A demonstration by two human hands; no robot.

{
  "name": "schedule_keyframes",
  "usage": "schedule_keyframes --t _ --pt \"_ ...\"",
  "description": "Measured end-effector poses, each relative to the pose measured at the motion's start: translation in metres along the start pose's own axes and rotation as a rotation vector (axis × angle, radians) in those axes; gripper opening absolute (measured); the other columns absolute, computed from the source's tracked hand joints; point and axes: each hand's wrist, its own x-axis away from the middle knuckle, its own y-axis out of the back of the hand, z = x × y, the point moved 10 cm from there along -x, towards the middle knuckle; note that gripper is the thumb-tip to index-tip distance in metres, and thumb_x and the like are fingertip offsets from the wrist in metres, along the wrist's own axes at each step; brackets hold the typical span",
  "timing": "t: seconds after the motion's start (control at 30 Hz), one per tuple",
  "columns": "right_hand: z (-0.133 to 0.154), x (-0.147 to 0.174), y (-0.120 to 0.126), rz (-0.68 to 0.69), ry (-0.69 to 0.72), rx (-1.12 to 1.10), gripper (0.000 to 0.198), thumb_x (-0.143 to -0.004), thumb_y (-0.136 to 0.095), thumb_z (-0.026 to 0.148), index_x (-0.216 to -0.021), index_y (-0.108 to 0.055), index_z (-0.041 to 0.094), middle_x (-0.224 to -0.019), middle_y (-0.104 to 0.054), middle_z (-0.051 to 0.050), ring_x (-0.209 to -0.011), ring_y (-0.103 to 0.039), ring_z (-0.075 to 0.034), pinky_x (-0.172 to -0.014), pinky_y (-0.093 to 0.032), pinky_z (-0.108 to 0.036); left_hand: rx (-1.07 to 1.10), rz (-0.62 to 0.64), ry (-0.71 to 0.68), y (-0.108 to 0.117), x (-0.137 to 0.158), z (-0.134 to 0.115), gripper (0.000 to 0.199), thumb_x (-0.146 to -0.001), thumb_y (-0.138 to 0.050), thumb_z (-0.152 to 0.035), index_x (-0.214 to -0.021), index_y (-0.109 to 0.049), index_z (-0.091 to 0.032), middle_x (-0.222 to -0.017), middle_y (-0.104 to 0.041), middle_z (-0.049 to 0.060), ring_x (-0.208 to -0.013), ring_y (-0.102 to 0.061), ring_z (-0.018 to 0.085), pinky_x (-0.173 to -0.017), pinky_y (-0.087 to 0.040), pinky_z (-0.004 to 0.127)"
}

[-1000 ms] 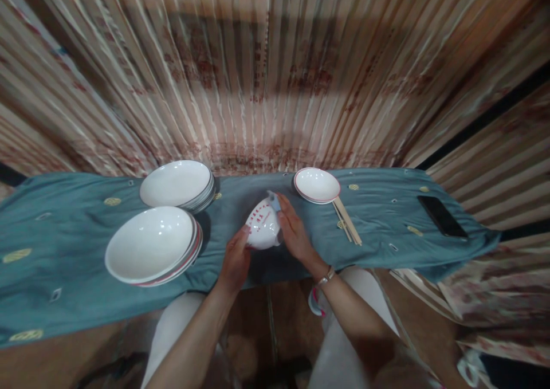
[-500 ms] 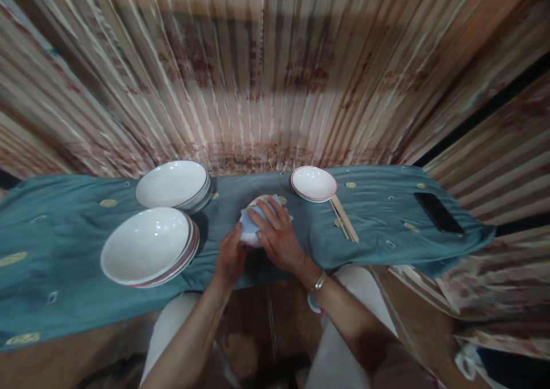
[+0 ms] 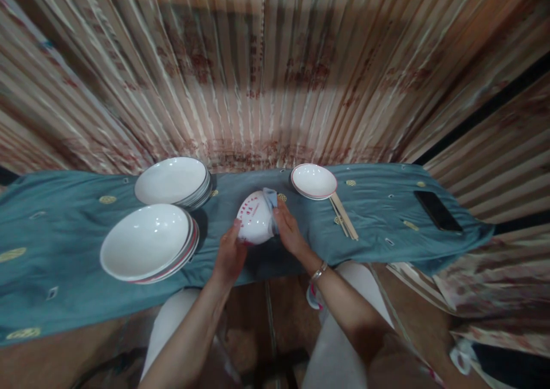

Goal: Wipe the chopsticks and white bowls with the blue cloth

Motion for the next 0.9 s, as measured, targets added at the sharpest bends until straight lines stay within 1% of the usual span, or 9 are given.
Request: schedule_keyframes --t 0.07,0.17,0.3,0.47,0.57,0.67,0.73,0.8,0.9 --pt "-0.009 0.0 -0.003 0.004 -0.047 -0.048 0.075 -0.09 -0.033 0.069 -0.145 -0.041 0.02 -0.153 -0.038 -0.007 -0.144 -0.032 -0.02 -0.121 -0.02 -0.042 0.057 0.021 0.032 -0.003 0.002 -0.002 0.039 -0.083 -0.063 -0.039 -0.112 -0.068 -0.012 -0.115 -0.071 0.014 -0.121 -0.058 0.027 -0.103 -0.045 0.04" --pt "-0.012 0.004 -0.014 0.054 -0.065 -0.074 0.075 -0.091 -0.031 0.069 -0.148 -0.035 0.022 -0.156 -0.033 -0.004 -0.146 -0.026 -0.018 -0.122 -0.017 -0.042 0.118 0.012 0.092 -0.004 0.005 -0.005 0.042 -0.089 -0.056 -0.038 -0.12 -0.064 -0.012 -0.122 -0.068 0.012 -0.125 -0.055 0.025 -0.107 -0.042 0.039" --pt "-0.018 0.014 -0.022 0.02 -0.095 -0.028 0.076 -0.091 -0.035 0.067 -0.15 -0.031 0.02 -0.154 -0.037 -0.007 -0.146 -0.027 -0.02 -0.121 -0.02 -0.044 0.167 -0.031 0.139 -0.001 0.007 -0.007 0.044 -0.093 -0.051 -0.036 -0.13 -0.058 -0.015 -0.127 -0.065 0.011 -0.128 -0.052 0.025 -0.109 -0.039 0.041" --pt "-0.012 0.029 -0.034 0.033 -0.025 0.048 0.076 -0.094 -0.034 0.061 -0.152 -0.022 0.015 -0.157 -0.03 -0.012 -0.147 -0.021 -0.022 -0.122 -0.016 -0.043 0.214 -0.087 0.189 0.007 0.005 -0.002 0.044 -0.098 -0.039 -0.036 -0.134 -0.054 -0.016 -0.127 -0.065 0.01 -0.129 -0.051 0.023 -0.11 -0.039 0.04" --pt "-0.008 0.039 -0.04 0.038 0.004 0.132 0.079 -0.093 -0.035 0.062 -0.152 -0.02 0.011 -0.157 -0.027 -0.016 -0.148 -0.018 -0.026 -0.121 -0.015 -0.048 0.25 -0.11 0.218 0.011 0.004 0.001 0.044 -0.099 -0.036 -0.037 -0.135 -0.053 -0.019 -0.127 -0.066 0.009 -0.127 -0.053 0.022 -0.108 -0.04 0.038" --pt "-0.008 0.048 -0.047 0.042 0.026 0.205 0.08 -0.092 -0.037 0.062 -0.15 -0.022 0.008 -0.156 -0.027 -0.022 -0.148 -0.017 -0.033 -0.119 -0.018 -0.057 0.252 -0.115 0.216 0.011 0.003 0.0 0.045 -0.099 -0.037 -0.037 -0.136 -0.052 -0.018 -0.127 -0.066 0.009 -0.125 -0.054 0.022 -0.106 -0.042 0.038" --pt "-0.008 0.052 -0.051 0.037 0.053 0.235 0.078 -0.093 -0.038 0.06 -0.149 -0.023 0.009 -0.155 -0.027 -0.024 -0.147 -0.018 -0.035 -0.117 -0.019 -0.06 0.248 -0.129 0.204 0.011 0.003 -0.002 0.045 -0.099 -0.035 -0.037 -0.136 -0.052 -0.018 -0.125 -0.067 0.009 -0.124 -0.055 0.021 -0.107 -0.042 0.038" --pt "-0.005 0.057 -0.054 0.041 0.09 0.267 0.077 -0.093 -0.041 0.057 -0.15 -0.02 0.009 -0.156 -0.024 -0.024 -0.147 -0.016 -0.035 -0.117 -0.02 -0.06 0.25 -0.147 0.189 0.01 0.004 -0.004 0.045 -0.1 -0.031 -0.035 -0.136 -0.053 -0.017 -0.123 -0.068 0.009 -0.124 -0.056 0.021 -0.108 -0.041 0.037" --pt "0.001 0.063 -0.058 0.079 0.154 0.335 0.078 -0.094 -0.043 0.051 -0.15 -0.014 0.004 -0.158 -0.015 -0.026 -0.149 -0.011 -0.034 -0.118 -0.02 -0.057 0.247 -0.143 0.165 0.008 0.004 -0.007 0.044 -0.1 -0.032 -0.033 -0.136 -0.052 -0.017 -0.123 -0.068 0.008 -0.125 -0.055 0.02 -0.11 -0.038 0.038"
